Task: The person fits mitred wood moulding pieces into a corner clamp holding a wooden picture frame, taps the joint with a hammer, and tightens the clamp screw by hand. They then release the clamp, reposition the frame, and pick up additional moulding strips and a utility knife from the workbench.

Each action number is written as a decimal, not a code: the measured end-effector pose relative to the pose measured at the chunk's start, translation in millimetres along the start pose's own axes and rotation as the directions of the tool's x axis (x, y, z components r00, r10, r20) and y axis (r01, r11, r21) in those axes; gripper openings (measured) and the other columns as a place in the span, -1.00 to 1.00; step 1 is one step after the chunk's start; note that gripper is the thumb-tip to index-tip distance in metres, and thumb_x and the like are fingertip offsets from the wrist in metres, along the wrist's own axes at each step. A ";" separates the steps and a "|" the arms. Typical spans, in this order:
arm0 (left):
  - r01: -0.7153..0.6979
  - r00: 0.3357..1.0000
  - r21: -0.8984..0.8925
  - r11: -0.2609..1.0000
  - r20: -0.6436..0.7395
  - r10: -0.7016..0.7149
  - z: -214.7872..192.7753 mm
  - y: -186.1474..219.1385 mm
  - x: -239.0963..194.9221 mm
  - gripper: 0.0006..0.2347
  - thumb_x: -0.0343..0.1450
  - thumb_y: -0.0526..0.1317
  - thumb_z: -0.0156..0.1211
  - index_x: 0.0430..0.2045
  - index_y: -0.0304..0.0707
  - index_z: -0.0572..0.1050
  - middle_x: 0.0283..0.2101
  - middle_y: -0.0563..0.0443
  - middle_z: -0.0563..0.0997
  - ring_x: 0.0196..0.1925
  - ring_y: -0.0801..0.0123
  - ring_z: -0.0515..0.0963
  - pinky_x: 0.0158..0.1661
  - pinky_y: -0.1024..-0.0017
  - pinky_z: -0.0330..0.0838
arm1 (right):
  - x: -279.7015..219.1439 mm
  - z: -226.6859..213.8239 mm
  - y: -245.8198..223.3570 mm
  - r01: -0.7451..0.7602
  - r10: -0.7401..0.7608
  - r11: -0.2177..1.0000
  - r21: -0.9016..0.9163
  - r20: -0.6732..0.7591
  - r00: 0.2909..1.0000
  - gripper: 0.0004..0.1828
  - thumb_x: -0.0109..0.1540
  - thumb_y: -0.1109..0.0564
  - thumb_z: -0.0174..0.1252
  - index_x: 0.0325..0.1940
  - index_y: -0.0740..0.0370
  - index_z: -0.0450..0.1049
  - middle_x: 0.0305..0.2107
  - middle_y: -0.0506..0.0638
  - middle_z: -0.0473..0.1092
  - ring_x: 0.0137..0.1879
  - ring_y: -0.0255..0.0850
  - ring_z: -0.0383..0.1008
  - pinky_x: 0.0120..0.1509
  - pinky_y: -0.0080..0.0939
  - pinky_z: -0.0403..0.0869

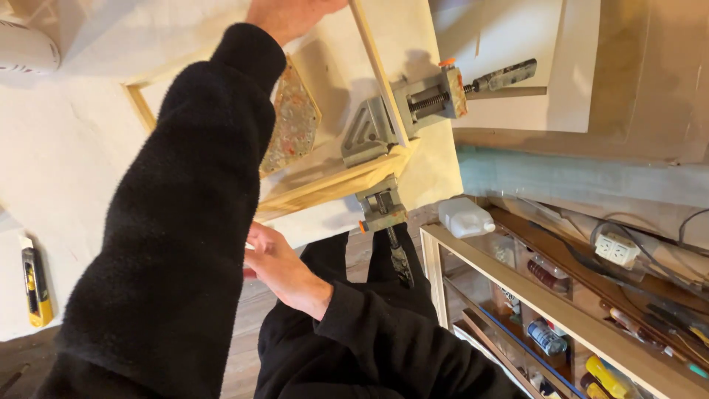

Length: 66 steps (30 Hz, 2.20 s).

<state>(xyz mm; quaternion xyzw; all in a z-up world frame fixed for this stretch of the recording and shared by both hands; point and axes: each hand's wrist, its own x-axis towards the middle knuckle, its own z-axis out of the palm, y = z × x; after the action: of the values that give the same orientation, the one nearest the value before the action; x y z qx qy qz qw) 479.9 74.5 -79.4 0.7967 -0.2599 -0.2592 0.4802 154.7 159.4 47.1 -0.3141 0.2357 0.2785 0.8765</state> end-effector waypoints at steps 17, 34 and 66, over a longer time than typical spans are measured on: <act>-0.235 0.930 0.141 0.962 -0.256 0.264 -10.7 54.7 -55.6 -0.70 0.37 -0.26 0.46 -0.08 -0.38 0.56 -0.06 -0.10 0.67 -0.03 0.20 0.63 -0.01 0.25 0.47 | -72.4 -18.3 -81.4 0.022 0.044 0.920 -0.392 0.157 0.987 -0.87 0.38 0.17 0.15 -0.04 0.28 0.47 -0.20 -0.02 0.52 -0.15 -0.27 0.56 -0.09 -0.27 0.58; 0.112 0.961 -0.452 0.885 -0.179 -0.213 11.3 58.0 -216.0 -0.60 0.55 -0.32 0.16 0.31 -0.41 0.32 -0.09 -0.03 0.65 -0.10 0.49 0.61 -0.07 0.48 0.52 | 59.2 -187.0 -323.6 -0.009 -0.177 0.207 -0.978 -0.046 0.983 -0.75 0.37 0.08 0.19 0.03 0.21 0.34 -0.05 0.10 0.52 0.03 -0.23 0.58 0.15 -0.18 0.57; 0.361 0.929 -0.392 0.846 0.068 -0.365 59.8 117.3 -176.9 -0.55 0.53 -0.31 0.13 0.38 -0.04 0.33 -0.18 0.00 0.62 -0.16 0.49 0.61 -0.02 0.47 0.60 | 60.0 -215.5 -313.6 0.091 -0.184 0.137 -0.986 0.065 0.981 -0.63 0.35 0.09 0.20 0.21 0.15 0.33 -0.18 0.02 0.56 -0.06 -0.23 0.63 0.00 -0.19 0.62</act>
<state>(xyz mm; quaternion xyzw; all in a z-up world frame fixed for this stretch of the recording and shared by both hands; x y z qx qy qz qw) 291.6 106.8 30.8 0.7181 -0.0444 -0.3889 0.5755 346.9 -170.2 -5.8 -0.8383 -0.0011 0.2719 0.4725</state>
